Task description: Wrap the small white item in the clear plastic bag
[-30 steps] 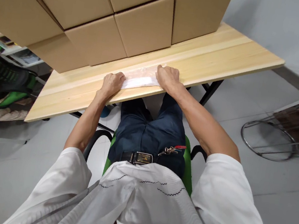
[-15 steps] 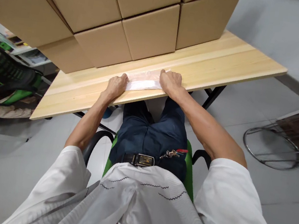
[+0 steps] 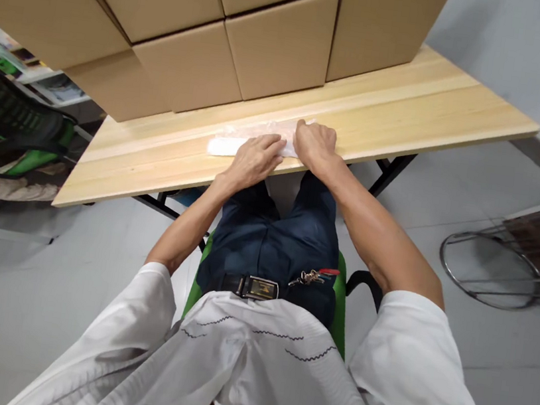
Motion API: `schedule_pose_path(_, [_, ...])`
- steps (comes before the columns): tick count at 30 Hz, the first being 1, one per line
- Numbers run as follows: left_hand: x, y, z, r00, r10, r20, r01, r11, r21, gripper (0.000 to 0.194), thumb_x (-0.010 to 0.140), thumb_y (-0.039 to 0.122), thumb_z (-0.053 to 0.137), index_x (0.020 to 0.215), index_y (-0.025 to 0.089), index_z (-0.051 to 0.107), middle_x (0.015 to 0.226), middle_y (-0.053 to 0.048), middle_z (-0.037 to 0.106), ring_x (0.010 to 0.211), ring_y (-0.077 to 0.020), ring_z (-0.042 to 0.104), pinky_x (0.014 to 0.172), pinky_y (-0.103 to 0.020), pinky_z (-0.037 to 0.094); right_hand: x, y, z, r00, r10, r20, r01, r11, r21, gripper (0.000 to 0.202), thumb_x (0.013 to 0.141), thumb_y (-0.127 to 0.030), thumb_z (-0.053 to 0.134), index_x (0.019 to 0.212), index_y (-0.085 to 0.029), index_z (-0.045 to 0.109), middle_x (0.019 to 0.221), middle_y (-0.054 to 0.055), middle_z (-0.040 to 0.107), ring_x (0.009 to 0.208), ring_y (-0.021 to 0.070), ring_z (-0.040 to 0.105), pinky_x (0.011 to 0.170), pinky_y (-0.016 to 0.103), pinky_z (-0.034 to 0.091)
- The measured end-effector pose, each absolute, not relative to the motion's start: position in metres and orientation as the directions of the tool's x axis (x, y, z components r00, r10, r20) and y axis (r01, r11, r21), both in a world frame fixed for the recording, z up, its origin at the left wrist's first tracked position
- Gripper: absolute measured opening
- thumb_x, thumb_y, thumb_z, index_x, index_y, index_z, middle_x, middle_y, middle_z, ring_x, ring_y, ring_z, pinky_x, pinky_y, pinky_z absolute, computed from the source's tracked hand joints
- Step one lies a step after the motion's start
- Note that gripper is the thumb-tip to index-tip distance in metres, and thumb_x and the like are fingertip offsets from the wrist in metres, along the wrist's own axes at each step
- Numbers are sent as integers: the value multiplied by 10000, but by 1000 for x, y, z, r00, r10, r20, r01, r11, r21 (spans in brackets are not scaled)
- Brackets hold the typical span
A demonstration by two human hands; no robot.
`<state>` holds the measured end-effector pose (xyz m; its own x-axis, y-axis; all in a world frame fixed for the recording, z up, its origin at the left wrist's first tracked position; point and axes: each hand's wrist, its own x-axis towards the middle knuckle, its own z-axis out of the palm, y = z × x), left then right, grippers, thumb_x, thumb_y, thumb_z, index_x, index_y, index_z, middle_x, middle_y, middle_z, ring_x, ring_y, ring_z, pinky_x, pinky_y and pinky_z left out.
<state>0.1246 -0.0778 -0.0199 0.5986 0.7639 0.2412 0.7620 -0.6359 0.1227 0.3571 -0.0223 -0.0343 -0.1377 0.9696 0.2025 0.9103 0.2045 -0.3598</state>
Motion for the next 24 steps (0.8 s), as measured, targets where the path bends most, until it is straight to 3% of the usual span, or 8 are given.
schedule_pose_path(5, [127, -78, -26, 570, 785, 243, 795, -601, 75, 488, 1315, 336, 507, 1697, 215, 786, 1818, -234, 780, 1631, -409, 762, 1348, -571, 602, 355, -42, -4, -117, 989, 89, 943, 138, -302, 586, 1260, -371, 528, 1619, -66, 876, 1555, 369, 887, 1473, 554, 831, 1252, 706, 623])
schedule_pose_path(9, [124, -75, -25, 592, 769, 242, 776, -625, 87, 491, 1295, 307, 545, 1707, 207, 794, 1828, -237, 773, 1665, -413, 747, 1358, -568, 593, 368, -48, 4, -64, 995, 70, 946, 83, -312, 514, 1256, -382, 575, 1525, -162, 953, 1514, 263, 932, 1456, 476, 837, 1225, 594, 634])
schedule_pose_path(12, [124, -71, -27, 588, 769, 250, 772, -626, 111, 469, 1280, 313, 580, 1676, 219, 814, 1817, -225, 783, 1638, -414, 760, 1353, -566, 592, 388, -50, 5, -39, 998, 54, 951, 54, -303, 483, 1214, -316, 612, 1516, -176, 961, 1552, 240, 929, 1471, 467, 843, 1206, 558, 642])
schedule_pose_path(16, [124, -69, -29, 590, 765, 260, 762, -633, 133, 466, 1272, 314, 579, 1657, 202, 817, 1815, -233, 786, 1618, -424, 762, 1340, -574, 587, 418, -60, 4, 26, 987, 158, 941, 29, -337, 522, 1208, -285, 527, 1510, -173, 938, 1541, 239, 930, 1479, 477, 832, 1196, 570, 644])
schedule_pose_path(19, [124, -70, -28, 592, 760, 267, 756, -639, 141, 447, 1277, 334, 582, 1636, 214, 819, 1797, -223, 801, 1599, -424, 770, 1328, -569, 587, 424, -76, -2, -24, 941, 337, 924, 150, -353, 593, 1264, -344, 415, 1599, -193, 881, 1554, 236, 917, 1480, 468, 820, 1224, 587, 636])
schedule_pose_path(22, [123, -70, -27, 576, 768, 282, 766, -627, 142, 419, 1281, 355, 591, 1598, 218, 827, 1755, -223, 822, 1562, -425, 788, 1302, -559, 596, 406, -93, -13, -293, 852, 435, 850, 440, -289, 575, 1252, -375, 475, 1665, -204, 835, 1635, 238, 879, 1536, 470, 784, 1281, 611, 625])
schedule_pose_path(24, [122, -70, -27, 570, 770, 288, 770, -622, 142, 409, 1278, 357, 588, 1567, 206, 834, 1707, -233, 841, 1542, -430, 800, 1276, -554, 607, 389, -98, -22, -471, 777, 418, 767, 595, -241, 580, 1220, -375, 561, 1722, -192, 788, 1674, 246, 855, 1570, 475, 756, 1311, 628, 617])
